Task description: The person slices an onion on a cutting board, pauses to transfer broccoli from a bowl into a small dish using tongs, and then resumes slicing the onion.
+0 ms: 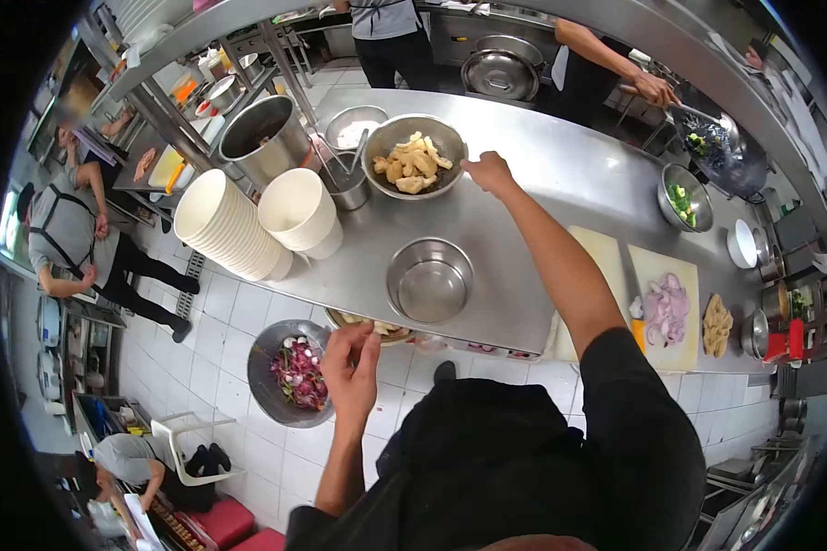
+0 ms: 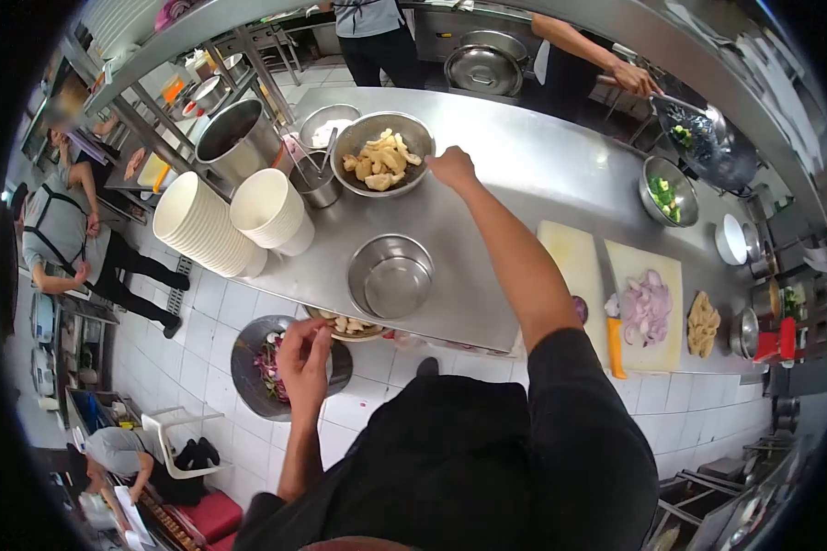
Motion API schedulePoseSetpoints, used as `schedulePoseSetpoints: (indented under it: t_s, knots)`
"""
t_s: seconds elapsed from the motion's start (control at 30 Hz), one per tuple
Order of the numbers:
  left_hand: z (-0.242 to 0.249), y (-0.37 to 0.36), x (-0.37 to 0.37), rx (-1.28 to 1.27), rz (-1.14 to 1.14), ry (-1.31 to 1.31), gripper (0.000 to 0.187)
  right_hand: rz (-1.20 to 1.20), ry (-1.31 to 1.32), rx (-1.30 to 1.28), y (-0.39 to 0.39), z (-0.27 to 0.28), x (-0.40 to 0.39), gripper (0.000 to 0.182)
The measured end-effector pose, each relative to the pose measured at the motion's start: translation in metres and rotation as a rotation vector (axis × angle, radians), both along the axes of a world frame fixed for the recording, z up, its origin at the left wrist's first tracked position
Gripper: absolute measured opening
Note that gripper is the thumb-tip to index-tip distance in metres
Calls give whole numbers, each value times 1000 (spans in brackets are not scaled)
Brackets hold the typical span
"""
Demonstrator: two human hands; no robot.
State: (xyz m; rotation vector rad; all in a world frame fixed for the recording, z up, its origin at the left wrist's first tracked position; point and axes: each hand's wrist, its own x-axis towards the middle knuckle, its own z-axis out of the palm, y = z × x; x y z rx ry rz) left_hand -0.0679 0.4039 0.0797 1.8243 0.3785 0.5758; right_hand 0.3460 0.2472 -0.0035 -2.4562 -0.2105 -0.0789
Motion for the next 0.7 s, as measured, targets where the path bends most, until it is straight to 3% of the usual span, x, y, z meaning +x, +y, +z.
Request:
schedulePoseSetpoints:
  t_s: [0.07,0.13,0.17,0.2,0.23,0.27,0.3,0.37,0.43,0.47,0.53,0.7]
  knots:
    - [-10,13,-17,-40,70,47,14,3,339,6,18,21,13,33]
    - [-21,24,-31,-105,126,32,13,-75,339,81,33,15,22,30]
    - [-31,28,-38,-313,192,75,13,115,293,-132,35,-2,38,32]
    - [-37,34,-40,-183,178,65,14,49,301,1,46,-24,54,32]
    - [-51,42,-44,-262,232,97,14,-15,301,140,55,-45,71,32]
    - [-29,33,-32,-358,202,111,14,-76,291,279,64,-66,86,32]
    - [-7,17,-18,-310,232,121,15,-26,284,224,56,-46,78,27]
    - [-28,37,-7,-135,142,109,18,75,263,118,42,1,53,18]
    - [-32,47,14,-60,84,110,23,-133,343,399,32,50,21,22]
    - [-29,47,23,-38,60,88,23,-136,337,373,28,55,20,20]
    - [-16,37,41,0,16,51,25,-244,386,602,7,73,1,21]
    - [19,-4,62,18,-58,-10,27,-138,423,860,-77,103,-59,15]
